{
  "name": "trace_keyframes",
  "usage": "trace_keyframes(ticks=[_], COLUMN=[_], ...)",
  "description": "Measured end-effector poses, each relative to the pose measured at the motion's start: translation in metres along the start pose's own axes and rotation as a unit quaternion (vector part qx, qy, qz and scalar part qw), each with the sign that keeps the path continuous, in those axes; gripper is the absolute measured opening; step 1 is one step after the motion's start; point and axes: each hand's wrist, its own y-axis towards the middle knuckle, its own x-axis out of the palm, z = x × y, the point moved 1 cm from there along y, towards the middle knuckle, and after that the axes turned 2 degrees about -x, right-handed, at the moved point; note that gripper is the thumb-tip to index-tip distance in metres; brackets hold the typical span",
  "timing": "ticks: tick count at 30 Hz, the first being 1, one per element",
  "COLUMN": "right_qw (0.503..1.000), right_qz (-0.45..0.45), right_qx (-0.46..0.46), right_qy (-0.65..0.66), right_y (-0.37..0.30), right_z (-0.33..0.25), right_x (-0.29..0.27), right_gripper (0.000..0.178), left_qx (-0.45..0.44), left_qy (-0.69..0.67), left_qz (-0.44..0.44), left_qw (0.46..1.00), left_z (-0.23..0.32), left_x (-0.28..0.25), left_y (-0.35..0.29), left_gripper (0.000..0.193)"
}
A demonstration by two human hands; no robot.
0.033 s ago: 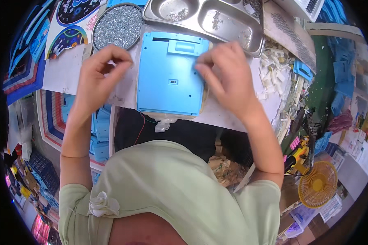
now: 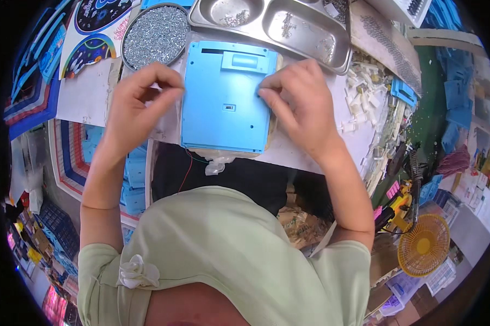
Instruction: The recorder is assembling and soldering internal components of a blue plastic electronic device shell.
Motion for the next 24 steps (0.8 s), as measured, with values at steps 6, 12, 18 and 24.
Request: trace_keyframes(ticks=[6, 12, 18, 24], right_qw=[0.999, 0.995, 0.997, 0.996], right_qz=[0.033, 0.007, 0.025, 0.025], right_qx=[-0.029, -0.095, -0.075, -0.082], right_qy=[0.005, -0.025, 0.012, -0.008], right_y=[-0.010, -0.010, -0.011, -0.010], right_z=[0.005, 0.012, 0.019, 0.021], right_x=[0.011, 0.006, 0.001, -0.009], right_gripper=[0.016, 0.021, 0.027, 0.028], left_qx=[0.139, 0.156, 0.223, 0.192], left_qy=[0.049, 0.049, 0.126, 0.167], left_qz=[-0.044, -0.055, -0.056, -0.076], left_qw=[0.988, 0.985, 0.965, 0.964], left_z=[0.017, 0.021, 0.023, 0.026], left_x=[0.036, 0.057, 0.080, 0.082], left_y=[0.004, 0.005, 0.011, 0.013], left_gripper=[0.009, 0.006, 0.014, 0.019])
